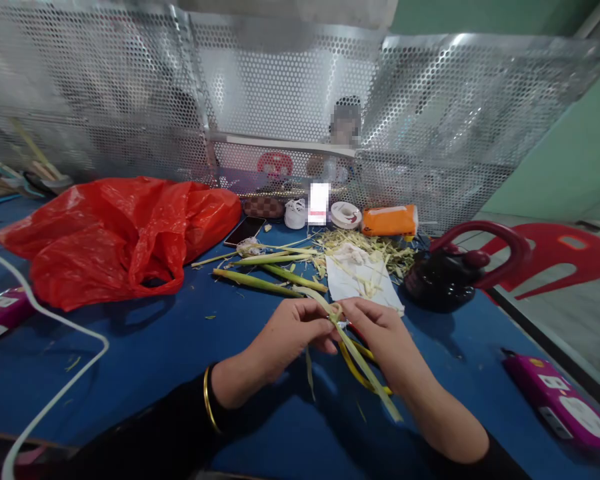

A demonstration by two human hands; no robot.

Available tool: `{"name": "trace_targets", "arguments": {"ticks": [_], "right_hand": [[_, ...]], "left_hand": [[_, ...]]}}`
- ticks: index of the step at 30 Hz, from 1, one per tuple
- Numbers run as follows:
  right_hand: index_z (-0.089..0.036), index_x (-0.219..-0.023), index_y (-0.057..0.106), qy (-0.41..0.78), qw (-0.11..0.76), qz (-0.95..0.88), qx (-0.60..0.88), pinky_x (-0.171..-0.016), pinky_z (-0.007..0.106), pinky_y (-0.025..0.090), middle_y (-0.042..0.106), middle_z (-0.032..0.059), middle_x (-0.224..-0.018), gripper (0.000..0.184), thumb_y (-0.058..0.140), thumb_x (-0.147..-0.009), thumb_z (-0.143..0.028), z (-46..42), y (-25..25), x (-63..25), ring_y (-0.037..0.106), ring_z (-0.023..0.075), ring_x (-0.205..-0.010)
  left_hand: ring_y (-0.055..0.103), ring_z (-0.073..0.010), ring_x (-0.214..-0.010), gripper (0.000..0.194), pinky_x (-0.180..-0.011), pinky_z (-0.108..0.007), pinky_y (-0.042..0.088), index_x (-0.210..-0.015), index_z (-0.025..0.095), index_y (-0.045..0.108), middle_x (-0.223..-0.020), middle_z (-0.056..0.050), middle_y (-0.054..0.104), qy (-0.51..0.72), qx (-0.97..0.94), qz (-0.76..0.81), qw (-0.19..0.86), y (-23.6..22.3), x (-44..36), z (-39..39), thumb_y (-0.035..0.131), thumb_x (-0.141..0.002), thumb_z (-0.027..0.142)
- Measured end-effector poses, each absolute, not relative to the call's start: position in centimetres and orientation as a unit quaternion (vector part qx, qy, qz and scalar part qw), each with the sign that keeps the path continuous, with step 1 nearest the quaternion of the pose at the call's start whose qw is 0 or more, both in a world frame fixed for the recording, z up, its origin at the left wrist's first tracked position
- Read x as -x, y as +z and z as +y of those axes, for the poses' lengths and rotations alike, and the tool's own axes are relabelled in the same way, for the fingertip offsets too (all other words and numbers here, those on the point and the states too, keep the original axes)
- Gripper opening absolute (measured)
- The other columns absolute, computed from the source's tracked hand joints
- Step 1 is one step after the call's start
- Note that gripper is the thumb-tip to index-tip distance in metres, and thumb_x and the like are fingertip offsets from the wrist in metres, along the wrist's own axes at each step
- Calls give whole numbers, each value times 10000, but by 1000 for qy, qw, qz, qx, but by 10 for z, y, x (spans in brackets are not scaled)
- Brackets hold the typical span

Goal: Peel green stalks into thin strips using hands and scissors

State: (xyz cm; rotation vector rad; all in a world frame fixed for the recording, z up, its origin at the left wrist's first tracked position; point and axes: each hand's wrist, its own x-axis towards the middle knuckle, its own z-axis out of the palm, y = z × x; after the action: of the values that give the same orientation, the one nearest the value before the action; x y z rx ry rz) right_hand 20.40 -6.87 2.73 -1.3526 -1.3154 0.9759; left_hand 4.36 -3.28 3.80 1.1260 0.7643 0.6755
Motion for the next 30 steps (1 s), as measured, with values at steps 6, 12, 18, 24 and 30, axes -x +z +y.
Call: {"name": "trace_targets", "arguments": {"ticks": [6, 12, 18, 24, 30], "right_hand": [[-181, -769, 677, 501, 536, -423, 533, -643, 247, 460, 653, -1, -687, 284, 735, -719, -455, -72, 27, -196, 585, 134, -645], [-182, -572, 610, 441, 510, -466, 573, -589, 254, 421, 584, -6, -575, 440, 629, -776, -571, -70, 26, -197, 529, 135, -575], [-182, -726, 705, 524, 540, -415, 513, -670, 263, 460, 657, 10, -690, 296, 715, -732, -477, -70, 25, -196, 593, 157, -678], [-170, -769, 702, 640, 541, -304, 454, -602, 202, 460, 657, -6, -682, 230, 807, -661, -343, -71, 26, -196, 591, 108, -617], [-164, -744, 694, 647, 562, -265, 443, -569, 193, 459, 635, -22, -659, 247, 849, -583, -268, -70, 28, -195, 558, 84, -560]], "left_hand": [[603, -114, -506, 35, -560, -225, 479, -638, 136, 673, -621, -26, 661, 293, -513, 360, 722, 41, -45, -34, 655, -635, 166], [606, -114, -527, 69, -576, -222, 484, -669, 138, 697, -635, -24, 669, 342, -502, 366, 705, 41, -45, -33, 641, -643, 169], [609, -123, -510, 63, -558, -230, 482, -668, 139, 684, -610, -21, 656, 320, -506, 368, 711, 40, -46, -35, 648, -625, 168], [604, -109, -504, 90, -549, -218, 479, -691, 142, 695, -645, -19, 667, 326, -510, 365, 707, 41, -46, -35, 633, -632, 172], [615, -125, -508, 68, -538, -223, 478, -662, 139, 670, -594, -20, 644, 287, -520, 370, 715, 40, -46, -35, 630, -631, 184]]}}
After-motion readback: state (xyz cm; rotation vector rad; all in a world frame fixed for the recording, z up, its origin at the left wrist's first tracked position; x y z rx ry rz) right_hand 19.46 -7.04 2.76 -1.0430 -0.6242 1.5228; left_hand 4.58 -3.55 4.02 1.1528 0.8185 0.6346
